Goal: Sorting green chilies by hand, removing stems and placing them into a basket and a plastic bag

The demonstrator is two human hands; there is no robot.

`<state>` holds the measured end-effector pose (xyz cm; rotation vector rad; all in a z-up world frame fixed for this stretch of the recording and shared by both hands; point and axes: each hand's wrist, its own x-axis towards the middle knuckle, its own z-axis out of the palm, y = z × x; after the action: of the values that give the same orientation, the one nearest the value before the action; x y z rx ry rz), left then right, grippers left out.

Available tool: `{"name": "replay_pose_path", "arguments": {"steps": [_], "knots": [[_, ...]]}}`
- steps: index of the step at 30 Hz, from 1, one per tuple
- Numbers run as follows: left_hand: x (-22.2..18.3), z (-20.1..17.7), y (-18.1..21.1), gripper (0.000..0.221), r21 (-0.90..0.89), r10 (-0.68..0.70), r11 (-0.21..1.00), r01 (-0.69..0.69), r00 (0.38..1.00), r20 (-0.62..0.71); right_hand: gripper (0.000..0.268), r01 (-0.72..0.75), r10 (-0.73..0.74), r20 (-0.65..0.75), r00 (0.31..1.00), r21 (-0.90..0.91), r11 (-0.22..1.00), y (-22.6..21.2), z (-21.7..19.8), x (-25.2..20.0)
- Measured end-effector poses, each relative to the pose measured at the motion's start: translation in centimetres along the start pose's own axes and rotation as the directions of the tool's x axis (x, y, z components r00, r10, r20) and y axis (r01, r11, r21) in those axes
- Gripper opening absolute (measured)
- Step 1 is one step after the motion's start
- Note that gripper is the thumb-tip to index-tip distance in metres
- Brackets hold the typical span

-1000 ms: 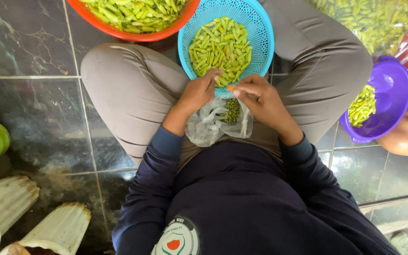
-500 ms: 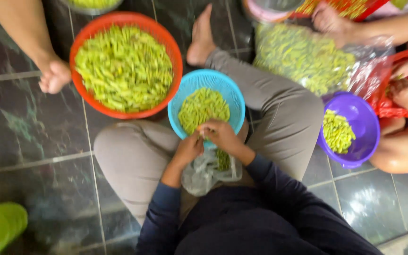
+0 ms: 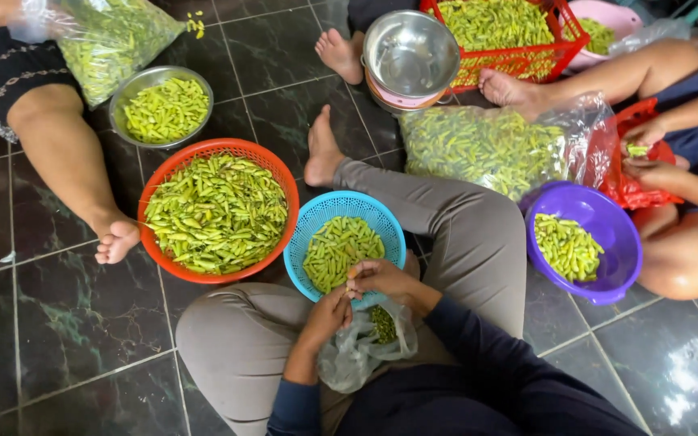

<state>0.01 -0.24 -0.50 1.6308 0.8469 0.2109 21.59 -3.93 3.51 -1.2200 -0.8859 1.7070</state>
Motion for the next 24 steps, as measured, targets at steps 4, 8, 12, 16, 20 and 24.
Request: {"name": "replay_pose_path", "arguments": {"steps": [4,8,12,16,20,24], "knots": [[-0.5,0.0,-0.5,0.034,-0.027,0.052,0.998,-0.052,0.999,0.003,0.022,-0.072,0.075,-0.017,0.997,0.134,0.988,-0.2,0.2,0.3],[0.2,0.3,-1.5,0.032,-0.050,-0.026,0.999,0.021,0.995,-0.096,0.023,0.061,-0.066,0.047,0.997,0.098,0.993,-2.2,0.1,-1.9],[0.4,-0.1,-0.1,0.025,-0.164,-0.010,0.986,-0.021,0.981,-0.191,0.018,0.301,-0.279,0.114,0.954,-0.376,0.876,-4.7,0.9,-6.4],[0.4,0.0,0.8,0.032,-0.118,-0.028,0.993,0.012,0.991,-0.134,0.023,0.286,-0.231,0.170,0.958,-0.521,0.804,-4.5,0.9,-8.2],[0.7,0.2,-0.2,0.036,-0.067,-0.002,0.998,-0.009,0.986,-0.164,0.028,0.318,-0.379,0.039,0.925,-0.625,0.713,-5.6,1.9,-7.0],[0.9,0.3,-1.8,0.037,-0.058,-0.071,0.997,0.060,0.974,-0.217,0.030,0.353,-0.400,0.055,0.915,-0.592,0.725,-5.6,3.5,-5.5]]}}
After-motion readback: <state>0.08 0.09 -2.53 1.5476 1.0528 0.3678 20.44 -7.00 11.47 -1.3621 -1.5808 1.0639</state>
